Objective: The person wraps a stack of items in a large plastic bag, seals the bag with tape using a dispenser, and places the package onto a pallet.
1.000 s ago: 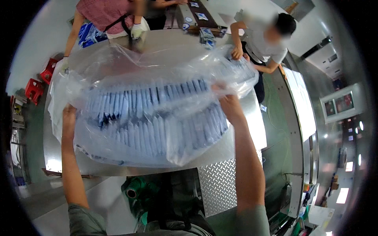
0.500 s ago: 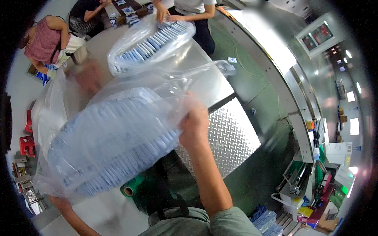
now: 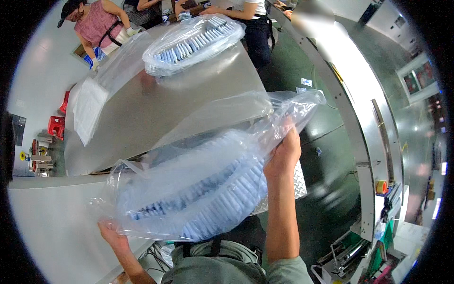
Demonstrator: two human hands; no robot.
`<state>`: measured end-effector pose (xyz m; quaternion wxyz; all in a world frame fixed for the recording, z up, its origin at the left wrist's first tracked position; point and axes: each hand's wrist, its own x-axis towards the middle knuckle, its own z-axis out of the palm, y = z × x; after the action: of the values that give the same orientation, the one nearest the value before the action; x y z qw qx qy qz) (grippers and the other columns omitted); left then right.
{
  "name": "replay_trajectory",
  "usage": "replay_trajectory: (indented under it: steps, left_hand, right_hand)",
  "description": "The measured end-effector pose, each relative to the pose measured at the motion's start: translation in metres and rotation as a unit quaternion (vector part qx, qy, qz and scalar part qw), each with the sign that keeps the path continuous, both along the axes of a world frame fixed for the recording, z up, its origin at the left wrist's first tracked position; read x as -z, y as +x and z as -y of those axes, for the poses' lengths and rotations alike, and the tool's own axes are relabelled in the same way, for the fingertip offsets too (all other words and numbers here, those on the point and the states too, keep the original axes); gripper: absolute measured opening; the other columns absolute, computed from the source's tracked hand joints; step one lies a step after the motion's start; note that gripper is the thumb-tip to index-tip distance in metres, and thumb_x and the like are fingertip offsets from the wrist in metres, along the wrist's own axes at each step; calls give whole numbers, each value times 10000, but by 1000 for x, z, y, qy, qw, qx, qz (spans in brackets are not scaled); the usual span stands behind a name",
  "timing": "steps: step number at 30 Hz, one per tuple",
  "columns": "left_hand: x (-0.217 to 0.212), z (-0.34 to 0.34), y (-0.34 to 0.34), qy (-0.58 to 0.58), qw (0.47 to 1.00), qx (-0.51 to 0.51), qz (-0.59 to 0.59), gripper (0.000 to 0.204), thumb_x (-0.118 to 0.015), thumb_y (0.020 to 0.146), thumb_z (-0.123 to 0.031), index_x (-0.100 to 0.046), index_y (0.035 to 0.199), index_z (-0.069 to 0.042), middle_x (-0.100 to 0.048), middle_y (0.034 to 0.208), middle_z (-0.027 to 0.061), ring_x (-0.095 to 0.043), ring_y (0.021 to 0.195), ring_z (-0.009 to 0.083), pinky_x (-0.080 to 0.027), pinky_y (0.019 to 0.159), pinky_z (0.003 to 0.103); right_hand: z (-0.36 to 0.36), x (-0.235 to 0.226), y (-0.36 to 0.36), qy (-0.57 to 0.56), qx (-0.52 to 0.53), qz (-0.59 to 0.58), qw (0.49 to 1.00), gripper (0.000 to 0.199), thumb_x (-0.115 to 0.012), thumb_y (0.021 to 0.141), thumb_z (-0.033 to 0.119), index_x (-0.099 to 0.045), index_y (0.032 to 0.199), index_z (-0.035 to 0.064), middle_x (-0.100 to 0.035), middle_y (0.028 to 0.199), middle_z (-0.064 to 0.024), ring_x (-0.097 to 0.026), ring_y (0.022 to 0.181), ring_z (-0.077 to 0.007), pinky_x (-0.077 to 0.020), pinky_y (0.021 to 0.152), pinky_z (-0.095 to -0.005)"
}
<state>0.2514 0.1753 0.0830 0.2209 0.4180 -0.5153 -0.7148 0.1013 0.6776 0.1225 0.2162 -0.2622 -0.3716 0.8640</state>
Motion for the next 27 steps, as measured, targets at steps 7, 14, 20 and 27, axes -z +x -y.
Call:
replay_trajectory:
  steps: [7, 14, 20, 27]
  left_hand:
    - [64, -143, 39, 59, 996, 58, 39, 202, -467, 983, -306, -537, 867, -155, -504, 769, -22, -512, 730, 137, -461, 674, 317]
    - [80, -220, 60, 111, 981, 123, 105, 181, -487, 960, -220, -503, 790, -157, -474, 720, -30, -475, 679, 123, -402, 633, 299]
    - [79, -236, 3, 93, 982, 161, 27, 160, -457, 977, -208, -503, 850, -123, -483, 795, -6, -496, 782, 138, -439, 754, 330]
    - [90, -151, 42, 121, 918, 372, 68, 294, -466, 981, -148, -546, 1229, -13, -613, 1209, 115, -557, 1126, 240, -405, 1001, 384]
  right_hand:
    - [-148, 76, 72, 27, 117, 82, 989, 304, -533, 949, 276, -608, 1141, 52, -656, 983, -58, -637, 865, -182, -519, 770, -335]
    - [-259, 131, 159, 13, 58, 63, 996, 398, -432, 989, 327, -550, 1236, 37, -611, 1190, -117, -596, 1062, -271, -491, 904, -436]
    - [-332, 160, 191, 47, 80, 130, 987, 529, -462, 976, 505, -470, 1321, 104, -604, 1095, -59, -598, 946, -214, -528, 795, -376]
    - [-337, 168, 229, 28, 39, 145, 988, 735, -512, 886, 641, -425, 1379, 104, -586, 1093, -53, -582, 930, -193, -490, 838, -354]
